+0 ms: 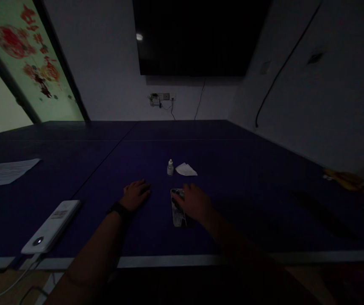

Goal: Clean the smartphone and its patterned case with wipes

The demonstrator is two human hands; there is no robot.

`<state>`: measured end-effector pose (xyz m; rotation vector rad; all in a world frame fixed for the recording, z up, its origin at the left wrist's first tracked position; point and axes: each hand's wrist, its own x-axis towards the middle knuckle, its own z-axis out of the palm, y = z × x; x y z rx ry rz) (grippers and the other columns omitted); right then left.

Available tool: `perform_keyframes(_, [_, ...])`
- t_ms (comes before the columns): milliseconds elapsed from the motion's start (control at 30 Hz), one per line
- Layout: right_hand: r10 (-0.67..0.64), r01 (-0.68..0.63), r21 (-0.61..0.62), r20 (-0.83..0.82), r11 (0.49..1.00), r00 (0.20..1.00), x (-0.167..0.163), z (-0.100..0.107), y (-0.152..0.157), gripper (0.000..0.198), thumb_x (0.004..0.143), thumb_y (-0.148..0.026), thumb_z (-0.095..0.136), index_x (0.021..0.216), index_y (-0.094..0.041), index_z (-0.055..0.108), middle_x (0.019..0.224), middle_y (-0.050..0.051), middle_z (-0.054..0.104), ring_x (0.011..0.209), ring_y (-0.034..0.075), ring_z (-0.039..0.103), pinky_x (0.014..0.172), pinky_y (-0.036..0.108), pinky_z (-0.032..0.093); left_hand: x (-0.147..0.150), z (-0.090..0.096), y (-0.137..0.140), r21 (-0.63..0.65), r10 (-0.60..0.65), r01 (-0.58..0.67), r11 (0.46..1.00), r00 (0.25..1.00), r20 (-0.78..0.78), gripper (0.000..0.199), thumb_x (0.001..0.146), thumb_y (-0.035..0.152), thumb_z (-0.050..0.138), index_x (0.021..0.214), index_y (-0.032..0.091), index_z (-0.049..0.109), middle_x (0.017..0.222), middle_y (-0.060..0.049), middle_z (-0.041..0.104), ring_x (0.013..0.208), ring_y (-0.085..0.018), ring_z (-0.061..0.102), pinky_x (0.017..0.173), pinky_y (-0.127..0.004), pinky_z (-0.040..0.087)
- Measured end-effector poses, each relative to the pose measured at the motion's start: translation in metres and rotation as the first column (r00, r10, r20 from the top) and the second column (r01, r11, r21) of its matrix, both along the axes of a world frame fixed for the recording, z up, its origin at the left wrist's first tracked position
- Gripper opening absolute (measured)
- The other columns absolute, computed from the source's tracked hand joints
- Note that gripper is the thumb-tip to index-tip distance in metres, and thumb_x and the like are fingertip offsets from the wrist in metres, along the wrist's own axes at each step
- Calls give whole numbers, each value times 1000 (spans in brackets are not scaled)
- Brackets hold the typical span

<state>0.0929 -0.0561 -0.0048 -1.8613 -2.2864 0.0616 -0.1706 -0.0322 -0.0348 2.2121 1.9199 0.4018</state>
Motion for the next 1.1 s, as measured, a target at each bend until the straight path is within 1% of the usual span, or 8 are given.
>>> perform_keyframes(100, [10, -8, -37, 44, 999, 999, -23, 7, -8, 73, 92, -75, 54, 120, -10, 67, 118, 27, 70, 108, 39, 68, 90, 48, 51, 0, 1, -1, -3, -2, 2, 1000, 1000, -7, 54, 99, 51, 40, 144, 29, 61, 161, -11, 48, 148, -34, 42, 118, -60, 29])
perform_keyframes(167, [-8, 12, -58, 67, 998, 998, -32, 9, -8, 73, 87, -72, 65, 122, -8, 67, 118, 29, 70, 107, 40, 69, 88, 48, 52, 0, 1, -1, -6, -3, 3, 1000, 1000, -11, 55, 99, 50, 41, 145, 29, 61, 161, -11, 48, 149, -34, 41, 118, -61, 29])
perform_keyframes(433, [-45, 47, -72, 30, 996, 999, -38, 6, -6, 51, 92, -48, 65, 122, -8, 65, 123, 30, 67, 112, 40, 67, 88, 47, 52, 2, 0, -1, 11, -3, 3, 1000, 1000, -9, 53, 98, 49, 43, 143, 28, 62, 158, -11, 51, 146, -34, 44, 117, -60, 30])
perform_keyframes(600, [-75, 64, -113, -103, 992, 992, -31, 4, -1, 52, 82, -46, 73, 121, -12, 65, 125, 28, 66, 112, 42, 67, 91, 50, 50, 2, 0, -2, 21, -4, 4, 1000, 1000, 5, 52, 97, 49, 44, 142, 28, 62, 158, -11, 52, 145, -35, 45, 116, -60, 30])
perform_keyframes(733, [-100, 45, -180, -313, 983, 944, -12, 5, 12, 55, 76, -47, 78, 119, -16, 65, 123, 24, 68, 113, 40, 66, 93, 49, 49, 1, 0, -2, 19, -9, 8, 1000, 1000, 21, 51, 97, 49, 45, 142, 30, 62, 157, -12, 53, 145, -35, 45, 116, -60, 30])
perform_keyframes(867, [-99, -91, -266, -624, 960, 775, 10, 6, 35, 43, 86, -53, 73, 113, -20, 68, 102, 9, 75, 94, 27, 71, 83, 38, 53, 1, 0, -1, 4, -2, 2, 1000, 999, 51, 51, 95, 47, 48, 141, 29, 62, 158, -12, 52, 144, -35, 44, 117, -60, 27])
perform_keyframes(967, [-111, -203, -262, -827, 943, 551, 21, 4, 51, 41, 99, -55, 60, 115, -17, 67, 98, 5, 73, 81, 18, 69, 75, 35, 56, 4, 1, -2, -3, 13, -13, 1000, 995, 100, 50, 94, 46, 50, 138, 28, 64, 158, -12, 51, 145, -35, 43, 118, -61, 24])
perform_keyframes(1100, [-161, -280, -233, -952, 931, 259, 23, -4, 60, 53, 103, -63, 45, 113, -16, 67, 93, 6, 73, 71, 17, 68, 68, 33, 56, 13, 4, -6, -20, 50, -47, 999, 971, 233, 46, 93, 42, 51, 132, 25, 67, 155, -13, 54, 147, -39, 39, 120, -66, 18])
